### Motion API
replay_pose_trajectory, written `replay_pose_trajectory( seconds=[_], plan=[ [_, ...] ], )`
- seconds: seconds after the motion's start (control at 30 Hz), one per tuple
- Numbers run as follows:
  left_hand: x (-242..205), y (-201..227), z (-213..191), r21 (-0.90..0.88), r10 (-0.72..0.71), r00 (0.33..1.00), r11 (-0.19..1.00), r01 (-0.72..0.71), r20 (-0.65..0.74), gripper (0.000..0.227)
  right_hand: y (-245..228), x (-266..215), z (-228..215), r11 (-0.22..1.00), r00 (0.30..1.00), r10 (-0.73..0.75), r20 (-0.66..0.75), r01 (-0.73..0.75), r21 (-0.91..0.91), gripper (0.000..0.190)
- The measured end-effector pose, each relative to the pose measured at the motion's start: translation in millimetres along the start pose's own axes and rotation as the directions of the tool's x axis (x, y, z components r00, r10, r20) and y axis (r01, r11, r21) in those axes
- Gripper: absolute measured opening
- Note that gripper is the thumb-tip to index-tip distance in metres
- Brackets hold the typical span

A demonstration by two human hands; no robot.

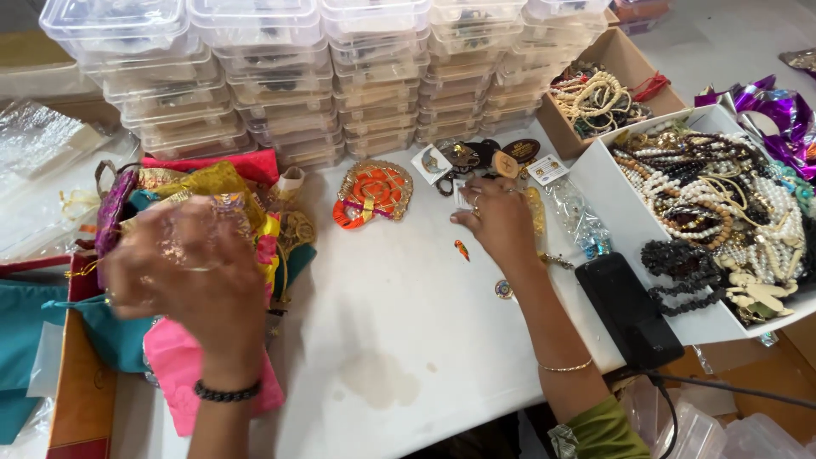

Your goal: The person sorts through various small, colorful pouches and jewelry items on a white table. They open pouches, remove earrings and other accessories, and place them into different containers or back onto the table. The camera moves frequently, showing stacks of plastic containers and boxes filled with jewelry.

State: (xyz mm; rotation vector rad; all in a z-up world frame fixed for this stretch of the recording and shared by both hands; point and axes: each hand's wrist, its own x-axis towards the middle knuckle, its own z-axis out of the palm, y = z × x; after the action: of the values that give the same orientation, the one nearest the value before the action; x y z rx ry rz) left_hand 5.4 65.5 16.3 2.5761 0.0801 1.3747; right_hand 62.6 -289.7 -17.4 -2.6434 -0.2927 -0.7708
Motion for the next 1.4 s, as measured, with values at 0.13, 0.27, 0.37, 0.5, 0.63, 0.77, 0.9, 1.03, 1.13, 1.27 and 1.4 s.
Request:
replay_pose_trajectory(
  seconds=[0.13,0.27,0.37,0.5,0.63,0.77,0.9,1.03,1.13,1.27,1.4],
  plan=[
    [-10,29,31,0.002,0.307,0.951,0.952,-0.308,0.031,0.021,8,0,7,0.999,0.999,0.013,0.046,-0.011,-0.048,0.028],
    [-4,67,59,-0.243,0.550,0.797,0.832,-0.498,0.250,0.035,7,1,5,0.994,0.999,0.040,-0.010,-0.041,-0.105,0.009],
    [0,80,102,-0.320,0.579,0.763,0.809,-0.494,0.287,0.037,9,2,4,0.998,0.998,0.023,-0.059,-0.026,-0.048,0.011],
    [6,81,157,-0.295,0.606,0.683,0.796,-0.529,0.408,0.022,2,2,8,0.986,0.997,-0.045,0.063,0.035,0.161,0.026],
    [24,88,143,-0.344,0.400,0.621,0.914,-0.215,0.674,0.015,-28,4,5,0.924,0.962,0.130,0.241,-0.206,0.323,0.034],
    [17,103,107,-0.586,0.190,0.609,0.588,0.558,0.770,0.015,-46,-3,7,0.696,0.866,0.204,0.455,-0.456,0.555,0.045],
    [-13,96,90,-0.490,0.195,0.467,0.088,0.868,0.863,0.023,-44,-14,29,0.371,0.890,0.094,0.447,-0.448,0.814,0.054],
    [-15,76,75,-0.413,0.206,0.394,0.056,0.909,0.896,0.028,-41,-12,23,0.357,0.844,0.135,0.519,-0.530,0.769,0.049],
    [-23,62,78,-0.420,0.233,0.415,-0.031,0.907,0.880,0.026,-46,-9,12,0.418,0.793,0.201,0.575,-0.600,0.682,0.040],
    [-16,65,60,-0.584,0.251,0.538,0.168,0.795,0.805,0.026,-43,-10,6,0.559,0.862,0.259,0.435,-0.501,0.661,0.031],
    [2,76,22,-0.809,0.387,0.870,0.587,0.023,0.305,0.064,-27,-13,7,0.379,0.879,0.199,0.432,-0.476,0.794,0.028]
  ],
)
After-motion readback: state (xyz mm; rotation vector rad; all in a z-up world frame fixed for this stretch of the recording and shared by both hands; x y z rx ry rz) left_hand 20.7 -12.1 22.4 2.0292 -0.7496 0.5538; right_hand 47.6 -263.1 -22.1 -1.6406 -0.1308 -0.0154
